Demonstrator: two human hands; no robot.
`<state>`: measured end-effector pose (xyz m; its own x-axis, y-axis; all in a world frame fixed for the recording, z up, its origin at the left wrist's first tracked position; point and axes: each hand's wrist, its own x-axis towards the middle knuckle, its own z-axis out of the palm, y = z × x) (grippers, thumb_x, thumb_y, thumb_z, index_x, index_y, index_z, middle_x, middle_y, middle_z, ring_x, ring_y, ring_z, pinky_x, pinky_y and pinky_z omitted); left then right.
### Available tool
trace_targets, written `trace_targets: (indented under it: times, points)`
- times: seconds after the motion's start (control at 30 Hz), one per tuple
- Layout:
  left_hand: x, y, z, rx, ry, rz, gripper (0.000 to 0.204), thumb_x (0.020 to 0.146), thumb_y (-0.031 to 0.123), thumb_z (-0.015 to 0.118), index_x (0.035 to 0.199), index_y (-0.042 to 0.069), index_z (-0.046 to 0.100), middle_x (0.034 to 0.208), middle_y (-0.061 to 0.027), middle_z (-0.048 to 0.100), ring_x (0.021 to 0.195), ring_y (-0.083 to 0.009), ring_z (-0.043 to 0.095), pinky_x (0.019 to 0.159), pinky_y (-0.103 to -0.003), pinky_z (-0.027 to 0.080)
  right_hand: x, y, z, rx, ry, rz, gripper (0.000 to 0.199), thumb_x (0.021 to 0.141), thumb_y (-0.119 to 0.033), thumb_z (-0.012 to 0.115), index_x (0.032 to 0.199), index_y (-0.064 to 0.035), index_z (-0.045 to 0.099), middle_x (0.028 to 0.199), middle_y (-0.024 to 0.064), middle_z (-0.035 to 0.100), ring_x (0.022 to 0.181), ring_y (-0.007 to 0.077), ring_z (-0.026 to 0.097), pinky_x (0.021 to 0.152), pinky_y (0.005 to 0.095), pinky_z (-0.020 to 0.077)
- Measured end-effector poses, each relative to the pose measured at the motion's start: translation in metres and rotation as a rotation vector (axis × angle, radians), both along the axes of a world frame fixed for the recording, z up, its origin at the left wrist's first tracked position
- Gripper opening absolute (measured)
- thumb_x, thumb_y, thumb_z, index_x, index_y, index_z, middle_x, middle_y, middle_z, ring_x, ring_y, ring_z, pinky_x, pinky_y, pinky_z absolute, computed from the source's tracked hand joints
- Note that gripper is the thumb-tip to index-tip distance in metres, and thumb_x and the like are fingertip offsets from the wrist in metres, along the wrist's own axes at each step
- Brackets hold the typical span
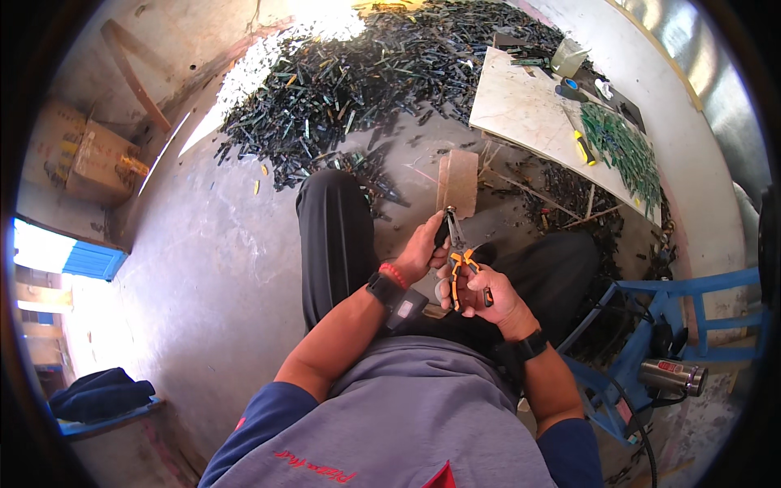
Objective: The person sits on the floor and uses pliers to strip components from small green circuit boards. They then use a screwdriver to pry off parts from the boards. The removed components are discarded onto a large pile on the floor.
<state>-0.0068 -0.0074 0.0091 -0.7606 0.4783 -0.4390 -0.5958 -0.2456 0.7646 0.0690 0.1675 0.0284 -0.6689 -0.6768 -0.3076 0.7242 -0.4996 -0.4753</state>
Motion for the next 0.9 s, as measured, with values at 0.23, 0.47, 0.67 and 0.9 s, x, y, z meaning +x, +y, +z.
trace_targets:
  times: [0.23,0.47,0.67,0.9]
  points:
    - [-0.004,-0.008,-0.012,0.114,-0.122,-0.020,0.024,0.103,0.020,0.038,0.120,0.006,0.046,0.078,0.0003,0.046,0.059,-0.0060,0.037,0.044,-0.019,0.028,0.001,-0.006,-0.001,-0.083,-0.042,-0.019,0.053,0.073,-0.020,0.055,0.122,-0.0022,0.053,0.100,0.0147,0.065,0.084,0.0262,0.068,0.047,0.0239,0.0492]
    - [-0.001,-0.006,-0.006,-0.066,-0.012,-0.045,0.048,0.097,0.002,0.040,0.143,0.011,0.034,0.087,-0.0009,0.049,0.064,-0.0062,0.040,0.046,-0.018,0.030,0.002,-0.010,0.003,-0.011,0.004,-0.046,0.053,0.073,-0.021,0.055,0.123,-0.0029,0.052,0.097,0.0140,0.064,0.082,0.0246,0.068,0.046,0.0235,0.0483]
    - [-0.002,-0.008,-0.008,-0.151,0.090,-0.100,0.051,0.094,-0.001,0.042,0.143,0.008,0.033,0.087,-0.0018,0.050,0.065,-0.0072,0.041,0.046,-0.021,0.032,0.003,-0.010,0.004,-0.040,-0.015,-0.052,0.054,0.073,-0.021,0.055,0.123,-0.0038,0.052,0.096,0.0141,0.064,0.081,0.0243,0.068,0.045,0.0236,0.0476]
    - [-0.002,-0.004,-0.014,-0.216,0.212,-0.036,0.031,0.100,0.025,0.042,0.115,-0.001,0.051,0.071,-0.0024,0.050,0.055,-0.0103,0.041,0.046,-0.027,0.034,0.007,-0.012,0.000,-0.157,-0.085,-0.088,0.053,0.073,-0.021,0.056,0.122,-0.0012,0.053,0.099,0.0148,0.065,0.082,0.0248,0.068,0.046,0.0253,0.0472]
